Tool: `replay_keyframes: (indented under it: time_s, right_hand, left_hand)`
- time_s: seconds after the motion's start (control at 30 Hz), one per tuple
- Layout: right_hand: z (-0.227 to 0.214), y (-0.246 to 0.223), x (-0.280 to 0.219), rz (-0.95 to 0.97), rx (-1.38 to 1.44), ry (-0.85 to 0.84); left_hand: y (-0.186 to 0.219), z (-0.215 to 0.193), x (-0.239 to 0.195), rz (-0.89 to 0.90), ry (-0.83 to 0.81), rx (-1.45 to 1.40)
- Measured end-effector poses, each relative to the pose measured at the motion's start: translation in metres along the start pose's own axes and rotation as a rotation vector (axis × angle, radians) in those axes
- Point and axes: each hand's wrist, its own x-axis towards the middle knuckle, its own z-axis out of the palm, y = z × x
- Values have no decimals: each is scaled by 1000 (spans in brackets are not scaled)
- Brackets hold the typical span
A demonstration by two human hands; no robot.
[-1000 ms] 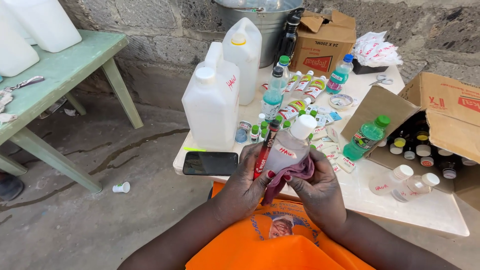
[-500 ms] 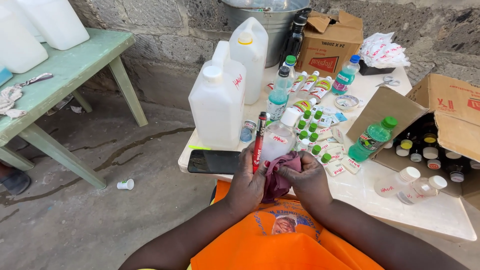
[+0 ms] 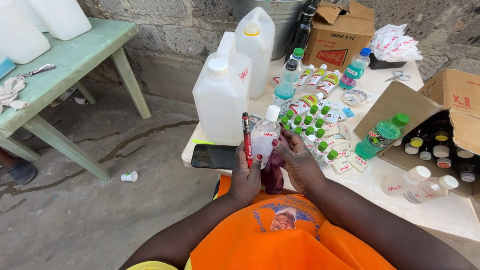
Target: Labeling small bottles with a marker and organizing them on a table among larger cleaning supply containers.
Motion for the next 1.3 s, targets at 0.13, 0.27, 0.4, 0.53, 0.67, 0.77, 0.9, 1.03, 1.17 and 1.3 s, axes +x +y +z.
replay_keyframes:
  time_s: [0.13, 0.27, 0.4, 0.53, 0.67, 0.77, 0.9, 1.03, 1.17, 1.3]
  right_hand:
    - [-20, 27, 23, -29, 22, -21]
    - [-34, 45, 12, -68, -43, -127]
    - [-31, 39, -4, -86, -122, -258]
    - [-37, 55, -7, -14, -129, -330]
    - [-7, 10, -28, 39, 65, -203]
    - [-19, 23, -30, 158, 162, -187]
    - [-26, 36, -28, 182, 223, -177]
    - [-17, 23, -37, 161, 220, -42]
    - [-3, 3, -45, 174, 152, 28]
    - [-4, 2, -41, 134, 81, 23]
  left_hand:
    - [-3, 4, 3, 7, -21, -45]
    - [5, 6, 1, 9, 10, -152]
    - [-2, 9, 0, 9, 69, -123]
    - [-6, 18, 0, 4, 129, -168]
    - [-21, 21, -6, 42, 143, -237]
    - [-20, 23, -5, 66, 142, -227]
    - [-19, 17, -5, 53, 72, -233]
    - [-23, 14, -5, 173, 6, -49]
    - [-32, 11, -3, 210, 22, 22]
    - [-33, 6, -1, 225, 36, 35]
